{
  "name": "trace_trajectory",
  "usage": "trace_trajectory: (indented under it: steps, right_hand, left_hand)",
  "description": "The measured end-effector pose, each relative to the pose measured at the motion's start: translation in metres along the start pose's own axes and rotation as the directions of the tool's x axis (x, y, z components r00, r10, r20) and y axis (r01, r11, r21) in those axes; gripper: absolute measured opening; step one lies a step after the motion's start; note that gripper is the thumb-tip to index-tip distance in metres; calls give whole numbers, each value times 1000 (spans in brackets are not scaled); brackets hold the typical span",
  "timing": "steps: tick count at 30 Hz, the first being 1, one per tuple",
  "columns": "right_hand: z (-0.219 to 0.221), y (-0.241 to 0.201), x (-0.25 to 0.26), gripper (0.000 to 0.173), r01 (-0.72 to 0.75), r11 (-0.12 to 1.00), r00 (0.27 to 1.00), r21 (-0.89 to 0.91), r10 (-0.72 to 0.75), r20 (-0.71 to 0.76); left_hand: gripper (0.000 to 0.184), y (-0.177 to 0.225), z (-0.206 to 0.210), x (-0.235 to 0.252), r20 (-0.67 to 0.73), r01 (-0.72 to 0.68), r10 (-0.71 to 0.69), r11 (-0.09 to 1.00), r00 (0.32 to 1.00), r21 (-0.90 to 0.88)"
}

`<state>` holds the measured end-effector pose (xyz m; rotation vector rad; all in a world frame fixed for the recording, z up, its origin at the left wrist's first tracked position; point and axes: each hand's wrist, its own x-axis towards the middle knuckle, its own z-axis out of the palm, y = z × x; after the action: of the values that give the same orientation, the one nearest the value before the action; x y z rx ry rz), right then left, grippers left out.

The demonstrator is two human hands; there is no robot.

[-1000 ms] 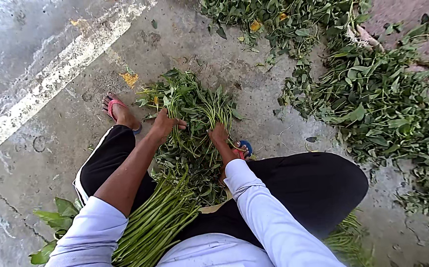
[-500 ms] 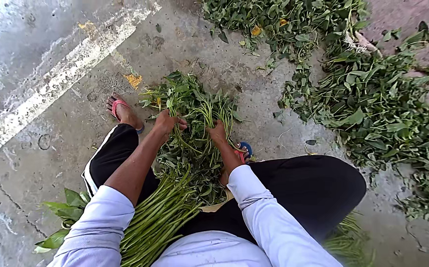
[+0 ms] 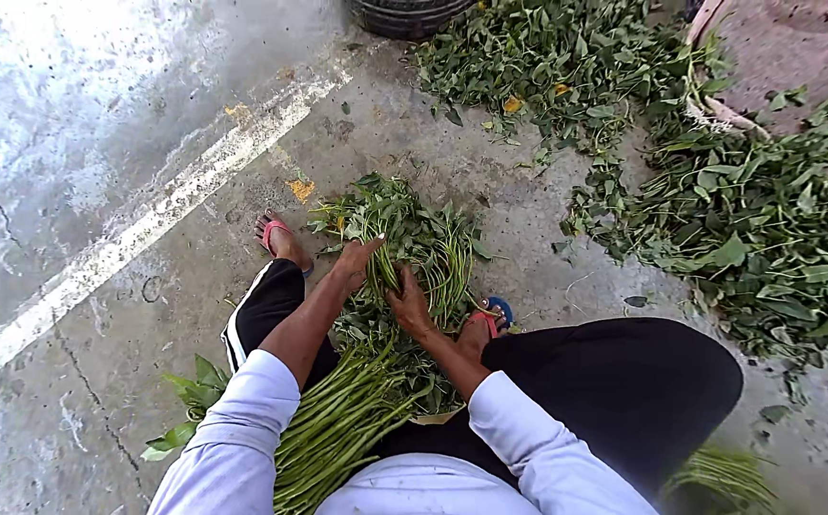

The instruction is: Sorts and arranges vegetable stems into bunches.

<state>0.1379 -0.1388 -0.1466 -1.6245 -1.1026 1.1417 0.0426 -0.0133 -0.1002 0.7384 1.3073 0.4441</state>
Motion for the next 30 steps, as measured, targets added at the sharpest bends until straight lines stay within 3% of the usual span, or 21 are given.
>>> trace_trajectory:
  steps: [5, 9, 11, 13, 16, 19, 22, 24, 27, 30]
  right_hand:
    - [-1, 2, -4, 56, 61, 998, 998, -27, -62, -23]
    - [-18, 3, 4, 57, 54, 994, 996, 96, -60, 59]
    - [-28, -4, 13, 50, 24, 983, 999, 184, -17, -38]
    - [-39, -17, 23, 54, 8, 967, 990, 255, 29, -140]
    - [-50, -39, 29, 50, -1, 921, 969, 391, 98, -228]
    - [-55, -38, 40, 27, 64, 845, 961, 532, 92, -262]
    - [-61, -31, 47, 23, 18, 817, 975, 576, 112, -190]
    - [-66, -27, 45, 32, -24, 852, 976, 523, 132, -171]
    - [-64, -19, 41, 48, 8, 946, 943, 324, 100, -318]
    - [-49, -23, 30, 30, 133, 988, 928, 80, -96, -360]
  left_hand:
    - [32, 4, 1, -6, 114, -65, 71, 996, 991, -60]
    - [48, 3, 1, -18, 162, -249, 229, 962, 960, 111]
    - [58, 4, 1, -22, 168, -335, 300, 908, 939, 251]
    - [64, 9, 4, -28, 225, -394, 330, 841, 917, 370]
    - [63, 8, 9, -28, 349, -465, 339, 794, 874, 392]
    - [67, 10, 8, -29, 450, -431, 275, 853, 850, 295]
    - [59, 11, 2, -29, 538, -316, 170, 929, 826, 192]
    - [55, 7, 4, -29, 494, -279, 181, 951, 850, 130]
    - [57, 5, 8, -17, 314, -298, 272, 954, 910, 36]
    - [63, 6, 11, -10, 166, -325, 315, 945, 935, 36]
